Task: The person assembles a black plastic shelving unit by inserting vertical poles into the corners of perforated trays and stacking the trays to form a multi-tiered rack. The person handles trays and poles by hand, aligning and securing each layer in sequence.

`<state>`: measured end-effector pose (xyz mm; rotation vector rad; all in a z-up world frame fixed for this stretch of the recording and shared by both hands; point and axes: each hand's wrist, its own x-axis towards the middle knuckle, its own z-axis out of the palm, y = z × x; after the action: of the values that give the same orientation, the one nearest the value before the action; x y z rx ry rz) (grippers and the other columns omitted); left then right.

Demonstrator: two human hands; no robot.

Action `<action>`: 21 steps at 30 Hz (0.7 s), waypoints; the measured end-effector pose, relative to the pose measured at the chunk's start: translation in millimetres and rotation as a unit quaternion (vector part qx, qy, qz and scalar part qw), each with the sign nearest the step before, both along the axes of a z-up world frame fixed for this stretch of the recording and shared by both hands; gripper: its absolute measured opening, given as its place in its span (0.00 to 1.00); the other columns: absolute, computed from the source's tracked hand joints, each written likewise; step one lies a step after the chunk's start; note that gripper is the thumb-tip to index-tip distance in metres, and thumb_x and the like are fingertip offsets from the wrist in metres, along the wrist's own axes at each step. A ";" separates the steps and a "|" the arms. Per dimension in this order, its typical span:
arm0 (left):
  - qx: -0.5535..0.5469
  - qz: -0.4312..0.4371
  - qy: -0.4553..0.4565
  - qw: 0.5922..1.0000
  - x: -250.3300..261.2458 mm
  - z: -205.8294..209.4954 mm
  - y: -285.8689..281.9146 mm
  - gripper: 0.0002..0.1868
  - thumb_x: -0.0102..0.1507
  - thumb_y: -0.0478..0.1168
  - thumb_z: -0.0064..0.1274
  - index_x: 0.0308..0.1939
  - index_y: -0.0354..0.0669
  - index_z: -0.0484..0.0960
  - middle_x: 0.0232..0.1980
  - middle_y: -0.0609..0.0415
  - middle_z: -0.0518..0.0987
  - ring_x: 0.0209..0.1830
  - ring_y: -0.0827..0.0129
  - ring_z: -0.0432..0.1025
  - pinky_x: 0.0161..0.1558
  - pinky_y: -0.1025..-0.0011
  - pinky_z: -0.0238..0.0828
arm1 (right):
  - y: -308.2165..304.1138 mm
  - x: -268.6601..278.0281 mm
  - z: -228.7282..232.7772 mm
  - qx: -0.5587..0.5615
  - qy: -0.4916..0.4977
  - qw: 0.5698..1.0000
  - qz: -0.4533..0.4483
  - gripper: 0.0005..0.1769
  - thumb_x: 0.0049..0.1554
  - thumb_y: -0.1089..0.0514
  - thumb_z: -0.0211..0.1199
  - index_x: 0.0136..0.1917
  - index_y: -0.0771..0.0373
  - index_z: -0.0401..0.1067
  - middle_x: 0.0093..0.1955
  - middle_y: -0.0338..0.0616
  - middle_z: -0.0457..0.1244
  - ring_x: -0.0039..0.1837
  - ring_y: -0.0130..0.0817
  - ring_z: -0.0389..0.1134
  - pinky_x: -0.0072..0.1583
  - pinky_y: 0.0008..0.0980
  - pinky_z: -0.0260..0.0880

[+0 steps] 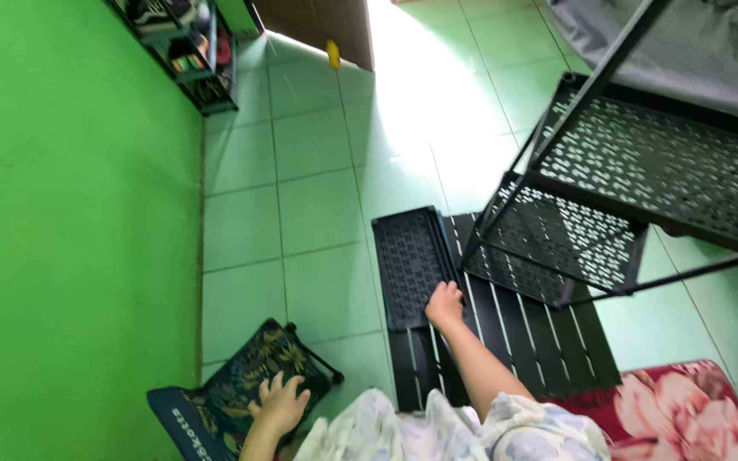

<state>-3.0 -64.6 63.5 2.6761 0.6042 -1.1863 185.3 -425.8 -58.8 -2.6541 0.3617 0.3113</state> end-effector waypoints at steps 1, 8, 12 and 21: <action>0.002 0.011 0.019 1.000 3.3 2.1 10.2 0.26 0.69 0.64 0.44 0.71 0.71 0.68 0.85 0.55 0.46 0.85 0.47 0.35 0.73 0.30 0.36 | 3.9 0.8 3.5 -0.009 -0.010 1.000 -0.013 0.22 0.53 0.62 0.61 0.60 0.66 0.62 0.64 0.58 0.56 0.67 0.61 0.60 0.62 0.54 0.69; -0.006 0.026 0.025 0.999 17.2 11.9 38.9 0.30 0.68 0.66 0.47 0.72 0.70 0.67 0.85 0.53 0.44 0.86 0.48 0.32 0.73 0.30 0.33 | 18.0 8.3 15.6 -0.040 -0.057 0.993 -0.091 0.14 0.65 0.59 0.53 0.62 0.63 0.60 0.62 0.58 0.59 0.63 0.62 0.66 0.59 0.54 0.72; -0.018 0.011 0.059 0.998 24.3 6.8 41.7 0.30 0.69 0.66 0.45 0.73 0.69 0.67 0.85 0.53 0.44 0.86 0.48 0.31 0.74 0.29 0.32 | 8.1 13.0 7.5 0.029 -0.013 0.997 -0.075 0.25 0.54 0.60 0.59 0.64 0.66 0.59 0.65 0.64 0.58 0.63 0.66 0.65 0.62 0.53 0.70; -0.021 -0.067 0.023 0.997 46.1 -36.4 29.3 0.32 0.67 0.69 0.46 0.72 0.71 0.67 0.84 0.57 0.48 0.85 0.56 0.37 0.74 0.33 0.33 | 16.9 -23.9 39.6 0.001 0.049 0.995 0.090 0.36 0.55 0.61 0.58 0.74 0.41 0.57 0.65 0.58 0.55 0.64 0.61 0.63 0.63 0.54 0.66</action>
<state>43.1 -35.3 27.1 2.6965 0.4066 -1.2822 161.4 -408.9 -19.1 -2.6810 0.1516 0.4992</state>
